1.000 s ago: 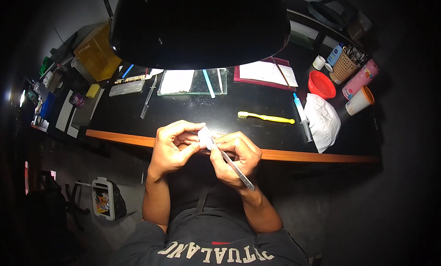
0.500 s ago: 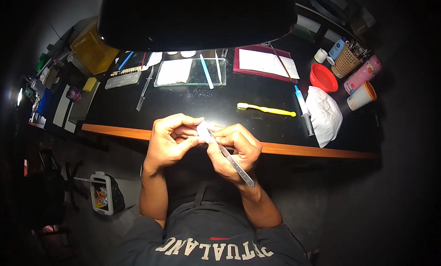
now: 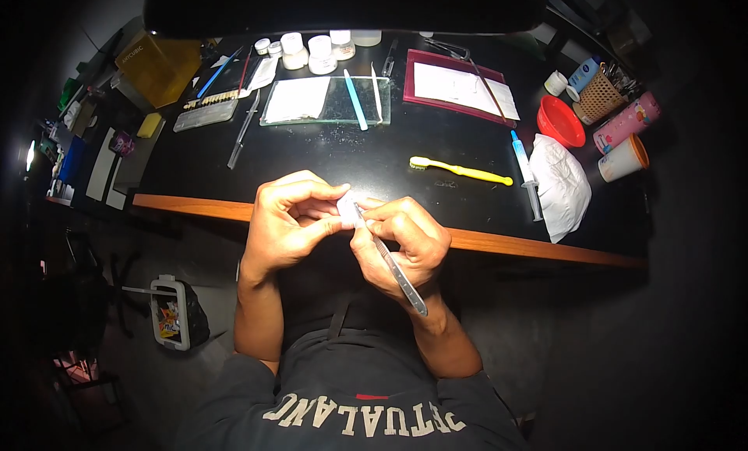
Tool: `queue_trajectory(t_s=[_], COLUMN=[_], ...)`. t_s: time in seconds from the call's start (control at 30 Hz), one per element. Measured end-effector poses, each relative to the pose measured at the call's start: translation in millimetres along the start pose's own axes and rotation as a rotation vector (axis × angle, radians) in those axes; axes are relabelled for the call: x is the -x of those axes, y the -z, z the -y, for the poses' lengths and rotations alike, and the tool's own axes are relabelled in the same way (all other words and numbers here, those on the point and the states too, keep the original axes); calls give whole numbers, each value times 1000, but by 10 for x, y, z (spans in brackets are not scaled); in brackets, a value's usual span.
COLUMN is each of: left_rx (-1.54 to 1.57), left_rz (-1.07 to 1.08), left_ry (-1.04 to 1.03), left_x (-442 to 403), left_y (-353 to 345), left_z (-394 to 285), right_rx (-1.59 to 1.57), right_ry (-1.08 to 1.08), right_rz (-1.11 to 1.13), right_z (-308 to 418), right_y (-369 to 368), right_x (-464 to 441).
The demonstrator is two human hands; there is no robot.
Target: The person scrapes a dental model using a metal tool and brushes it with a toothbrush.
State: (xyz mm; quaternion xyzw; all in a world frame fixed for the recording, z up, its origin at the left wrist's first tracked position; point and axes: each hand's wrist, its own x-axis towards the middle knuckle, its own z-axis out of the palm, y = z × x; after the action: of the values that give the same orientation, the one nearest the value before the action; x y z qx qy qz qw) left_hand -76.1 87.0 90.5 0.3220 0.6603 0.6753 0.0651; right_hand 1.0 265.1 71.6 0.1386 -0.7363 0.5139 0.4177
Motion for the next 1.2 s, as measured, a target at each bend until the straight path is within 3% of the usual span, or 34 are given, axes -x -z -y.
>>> queue_trajectory(t_s=[0.63, 1.2], left_rx=[-50, -48], left_rz=[36, 40], left_ry=[72, 54], left_x=[-28, -29], left_y=[21, 27], left_z=[-22, -30], right_rx=[24, 11], right_ry=[16, 24], right_rz=[126, 79], right_z=[0, 0], right_y=[79, 62], right_x=[-45, -33])
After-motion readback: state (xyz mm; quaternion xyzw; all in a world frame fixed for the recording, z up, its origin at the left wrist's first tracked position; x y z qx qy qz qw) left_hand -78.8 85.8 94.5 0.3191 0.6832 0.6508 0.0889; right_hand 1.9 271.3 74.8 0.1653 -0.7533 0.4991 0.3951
